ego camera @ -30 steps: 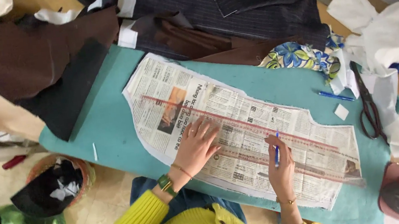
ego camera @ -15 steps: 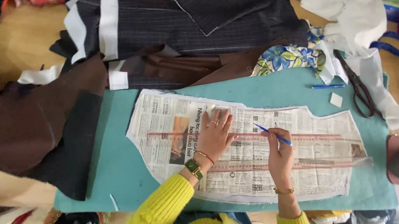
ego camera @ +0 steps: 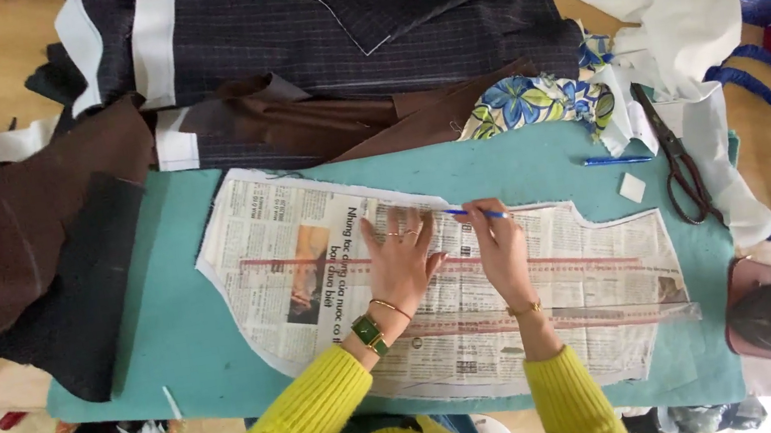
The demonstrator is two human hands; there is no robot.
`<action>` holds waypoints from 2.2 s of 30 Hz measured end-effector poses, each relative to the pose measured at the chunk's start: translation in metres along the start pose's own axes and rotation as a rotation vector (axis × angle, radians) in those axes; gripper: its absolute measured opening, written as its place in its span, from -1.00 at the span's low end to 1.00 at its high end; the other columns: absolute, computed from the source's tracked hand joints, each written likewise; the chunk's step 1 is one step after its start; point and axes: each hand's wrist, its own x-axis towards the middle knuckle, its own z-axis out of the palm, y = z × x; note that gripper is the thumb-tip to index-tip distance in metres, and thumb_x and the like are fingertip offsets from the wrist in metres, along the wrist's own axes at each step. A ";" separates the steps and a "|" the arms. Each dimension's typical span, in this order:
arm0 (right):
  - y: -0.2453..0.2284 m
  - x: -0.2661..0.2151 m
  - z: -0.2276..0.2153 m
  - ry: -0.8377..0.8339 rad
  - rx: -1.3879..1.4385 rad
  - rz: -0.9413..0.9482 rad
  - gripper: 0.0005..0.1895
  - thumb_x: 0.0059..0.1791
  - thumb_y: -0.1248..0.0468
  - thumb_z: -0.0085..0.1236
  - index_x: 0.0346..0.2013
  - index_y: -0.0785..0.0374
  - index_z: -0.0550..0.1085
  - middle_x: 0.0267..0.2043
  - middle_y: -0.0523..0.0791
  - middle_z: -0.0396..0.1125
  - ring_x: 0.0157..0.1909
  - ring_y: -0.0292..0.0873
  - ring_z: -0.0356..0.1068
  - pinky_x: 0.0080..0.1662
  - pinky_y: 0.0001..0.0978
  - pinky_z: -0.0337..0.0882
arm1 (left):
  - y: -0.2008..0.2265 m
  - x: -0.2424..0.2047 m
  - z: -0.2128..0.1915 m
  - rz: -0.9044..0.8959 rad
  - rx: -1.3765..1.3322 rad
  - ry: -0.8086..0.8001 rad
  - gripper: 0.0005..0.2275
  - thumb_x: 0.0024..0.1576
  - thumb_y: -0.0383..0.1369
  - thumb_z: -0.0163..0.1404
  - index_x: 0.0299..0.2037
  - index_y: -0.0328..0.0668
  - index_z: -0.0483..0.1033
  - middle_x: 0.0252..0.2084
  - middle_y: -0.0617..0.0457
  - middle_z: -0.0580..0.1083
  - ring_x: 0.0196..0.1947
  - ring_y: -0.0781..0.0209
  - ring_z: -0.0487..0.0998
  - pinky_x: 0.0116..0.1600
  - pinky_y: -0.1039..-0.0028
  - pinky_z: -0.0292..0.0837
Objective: The person uses a ruler and a blue pen to measure and mark lines on a newspaper pattern placed on a teal table. They repeatedly reposition the ruler to draw straight lines and mark points on the pattern.
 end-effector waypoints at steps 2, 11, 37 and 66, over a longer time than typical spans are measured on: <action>0.008 0.010 -0.001 -0.044 -0.032 -0.016 -0.85 0.18 0.32 -0.11 -0.10 0.25 0.45 -0.22 0.01 0.56 0.02 0.09 0.53 0.11 -0.03 0.41 | 0.004 0.001 0.002 -0.019 0.008 0.001 -0.47 0.20 0.03 -0.10 0.32 0.00 0.33 0.34 -0.06 0.29 0.39 -0.22 0.16 0.32 -0.47 -0.07; 0.010 0.026 -0.013 -0.195 -0.125 -0.074 -0.85 0.20 0.26 -0.11 -0.14 0.17 0.45 -0.23 -0.04 0.57 -0.03 0.10 0.53 0.04 -0.05 0.44 | 0.014 0.000 0.005 -0.073 0.050 -0.030 -0.44 0.18 0.07 -0.06 0.35 0.08 0.30 0.43 -0.06 0.20 0.43 -0.20 0.11 0.32 -0.49 -0.08; 0.083 0.041 -0.036 -0.254 -0.302 -0.271 -0.93 0.15 0.22 0.02 -0.13 0.07 0.47 -0.32 -0.10 0.53 -0.13 0.08 0.51 -0.04 -0.07 0.48 | 0.037 0.011 -0.003 -0.161 0.028 -0.038 -0.51 0.13 0.08 0.02 0.26 0.24 0.41 0.40 -0.18 0.26 0.44 -0.29 0.12 0.35 -0.51 -0.19; 0.105 0.035 -0.089 -0.206 -0.380 -0.261 -0.92 0.13 0.29 0.06 -0.11 0.17 0.48 -0.28 -0.06 0.51 -0.13 0.11 0.52 -0.07 -0.10 0.49 | 0.092 0.028 0.045 0.094 0.084 -0.005 -0.40 0.20 0.11 -0.15 0.34 -0.08 0.29 0.22 -0.14 0.29 0.23 -0.07 0.26 0.26 -0.13 0.16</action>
